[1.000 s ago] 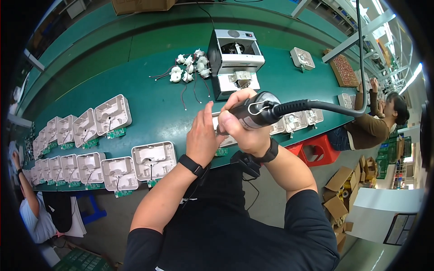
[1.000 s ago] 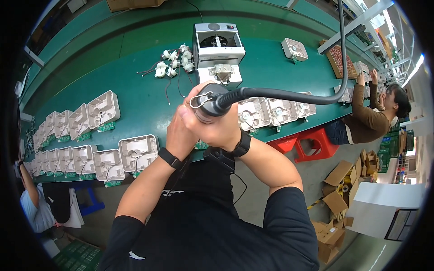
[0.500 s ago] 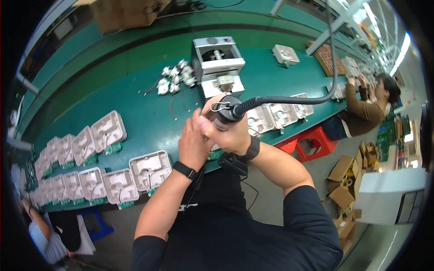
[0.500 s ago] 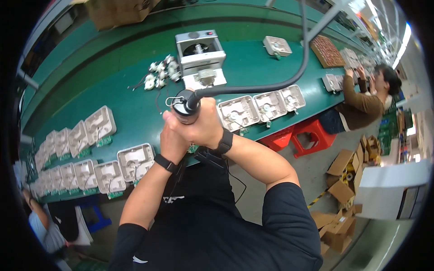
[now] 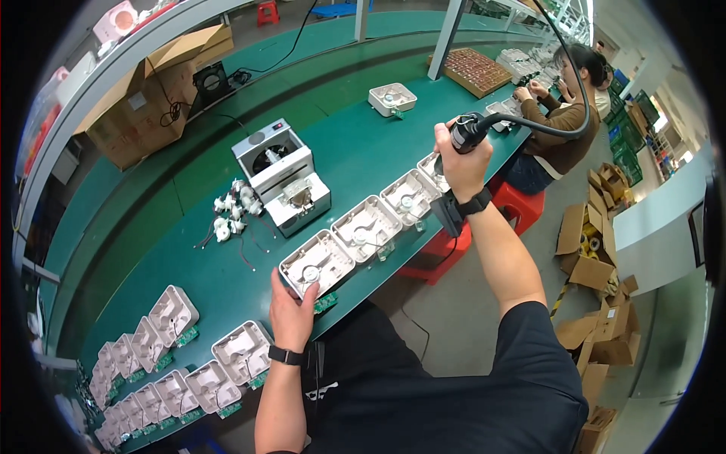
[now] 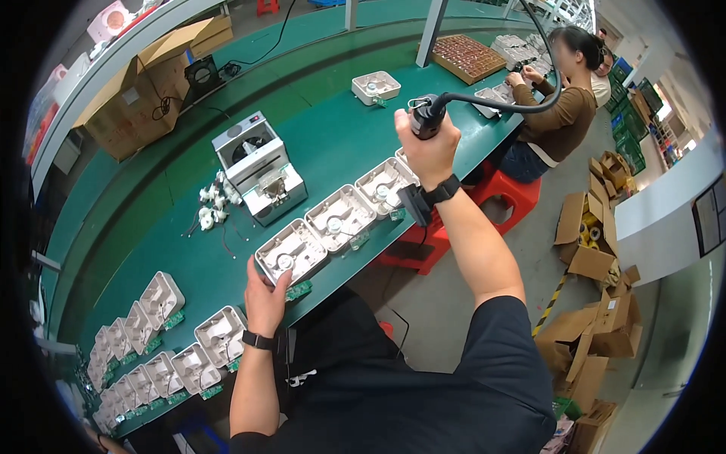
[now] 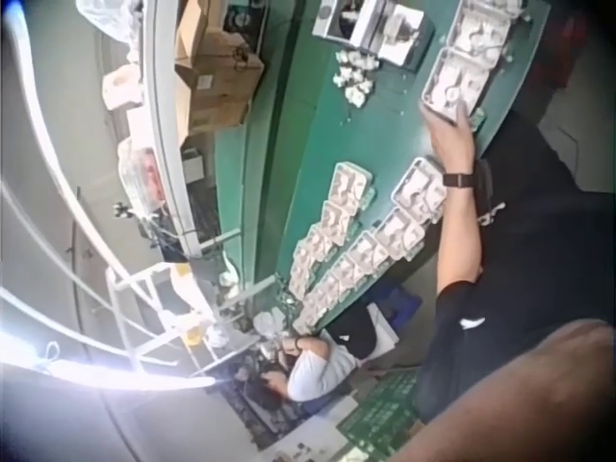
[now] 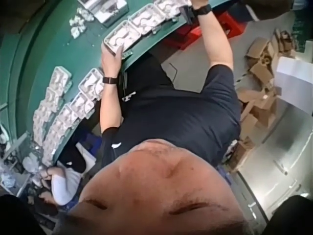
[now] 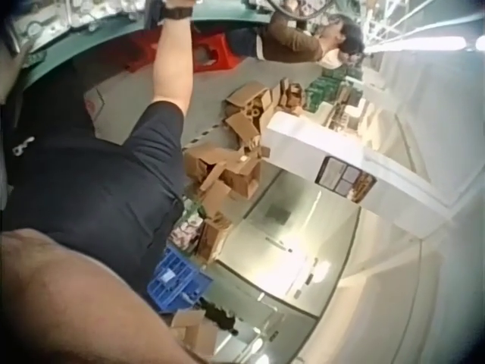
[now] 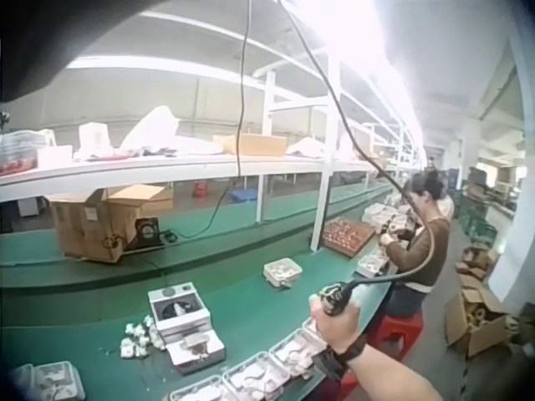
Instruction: The person uses an electric screwdriver to drive screws into plastic housings before picking up motors and threading their wires through the housings. After placing the motors, they use the screwdriver again to secure them into place.
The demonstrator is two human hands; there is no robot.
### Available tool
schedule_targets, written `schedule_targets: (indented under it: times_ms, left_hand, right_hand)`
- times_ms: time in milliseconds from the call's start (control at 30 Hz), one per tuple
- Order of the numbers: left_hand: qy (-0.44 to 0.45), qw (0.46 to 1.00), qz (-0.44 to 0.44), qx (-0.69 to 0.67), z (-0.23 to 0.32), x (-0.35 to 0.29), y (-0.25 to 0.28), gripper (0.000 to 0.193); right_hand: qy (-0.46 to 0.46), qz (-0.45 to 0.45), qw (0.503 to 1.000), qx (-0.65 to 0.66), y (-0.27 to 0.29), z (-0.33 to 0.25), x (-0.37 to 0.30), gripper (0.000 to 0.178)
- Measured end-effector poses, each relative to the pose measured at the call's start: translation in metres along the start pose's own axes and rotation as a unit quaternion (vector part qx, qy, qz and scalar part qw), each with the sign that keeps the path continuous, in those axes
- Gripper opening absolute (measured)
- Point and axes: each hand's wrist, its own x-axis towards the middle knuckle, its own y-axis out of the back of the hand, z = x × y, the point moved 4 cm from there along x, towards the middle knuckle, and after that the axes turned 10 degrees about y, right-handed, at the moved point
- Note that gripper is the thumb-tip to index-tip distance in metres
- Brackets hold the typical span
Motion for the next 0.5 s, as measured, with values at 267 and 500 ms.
schedule_targets:
  times_ms: [267,500]
  left_hand:
    - [0.016,0.999,-0.001,-0.042,0.008,0.005,-0.023,0.085]
    - [0.052,0.976,-0.080,-0.198,0.077,0.026,-0.111,0.088]
  right_hand:
    - [-0.075,0.038,0.996,0.012,0.027,0.084,-0.007,0.013]
    - [-0.036,0.007,0.998,-0.041,0.029,0.200,0.050,0.017]
